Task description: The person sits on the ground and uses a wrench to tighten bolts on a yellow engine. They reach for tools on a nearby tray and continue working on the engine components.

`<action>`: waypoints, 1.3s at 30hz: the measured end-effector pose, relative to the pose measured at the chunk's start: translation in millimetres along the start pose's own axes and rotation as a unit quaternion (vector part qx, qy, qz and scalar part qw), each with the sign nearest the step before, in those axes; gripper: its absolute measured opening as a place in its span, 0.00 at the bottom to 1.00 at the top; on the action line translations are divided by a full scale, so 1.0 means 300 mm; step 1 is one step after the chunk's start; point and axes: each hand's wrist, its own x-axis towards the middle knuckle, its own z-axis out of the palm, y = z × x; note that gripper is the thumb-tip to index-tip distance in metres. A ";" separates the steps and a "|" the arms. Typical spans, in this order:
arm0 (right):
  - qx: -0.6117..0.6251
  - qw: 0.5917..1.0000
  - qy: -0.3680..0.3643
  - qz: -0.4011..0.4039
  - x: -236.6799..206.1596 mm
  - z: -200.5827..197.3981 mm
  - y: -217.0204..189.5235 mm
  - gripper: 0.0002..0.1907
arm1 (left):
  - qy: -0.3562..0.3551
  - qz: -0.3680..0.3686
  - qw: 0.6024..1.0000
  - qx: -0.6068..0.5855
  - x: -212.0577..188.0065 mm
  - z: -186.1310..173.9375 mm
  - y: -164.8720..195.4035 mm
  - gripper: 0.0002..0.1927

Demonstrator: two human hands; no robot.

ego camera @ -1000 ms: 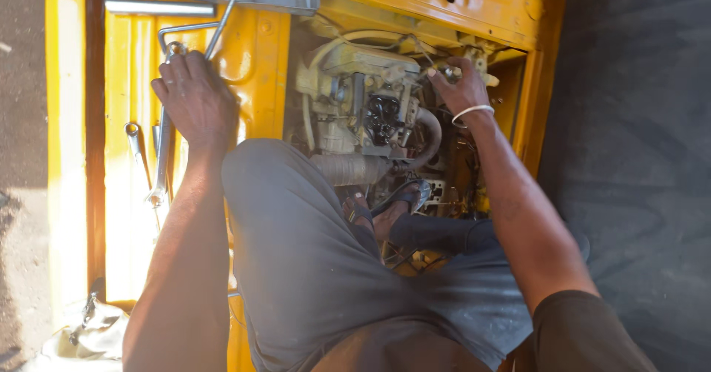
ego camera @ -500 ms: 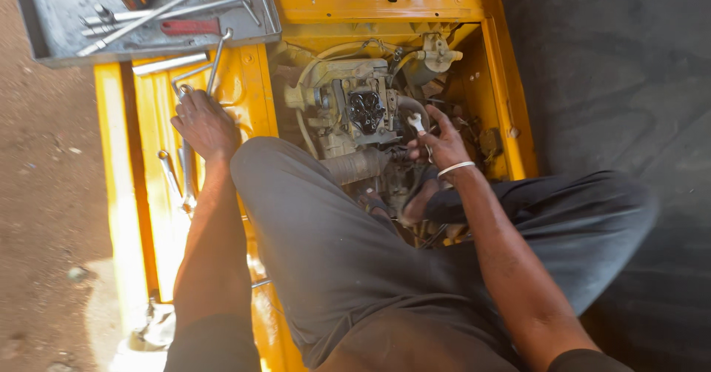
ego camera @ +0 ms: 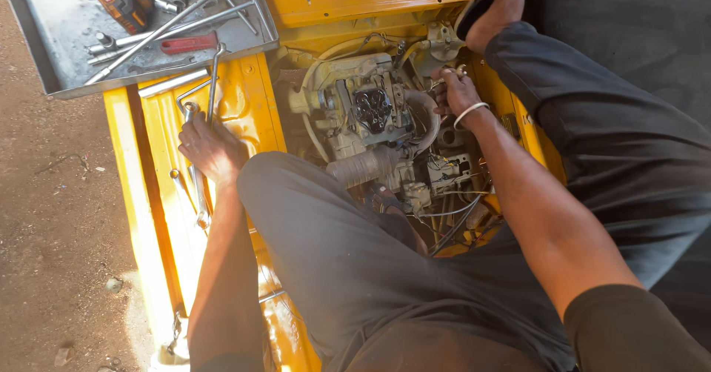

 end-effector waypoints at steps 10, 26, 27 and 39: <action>-0.416 0.890 0.114 -0.148 0.410 0.110 0.037 0.20 | -0.056 -0.042 0.997 0.015 -0.014 0.048 -0.038 0.19; -0.502 0.859 -0.081 -0.058 0.584 0.124 0.097 0.10 | -0.038 -0.032 0.998 0.040 -0.018 0.073 -0.050 0.19; -0.479 0.871 -0.076 -0.079 0.567 0.126 0.095 0.10 | -0.043 -0.040 0.997 0.039 -0.018 0.075 -0.052 0.20; 0.142 0.987 0.023 0.076 0.564 0.250 0.013 0.15 | -0.077 -0.037 0.992 0.090 -0.015 0.079 -0.040 0.20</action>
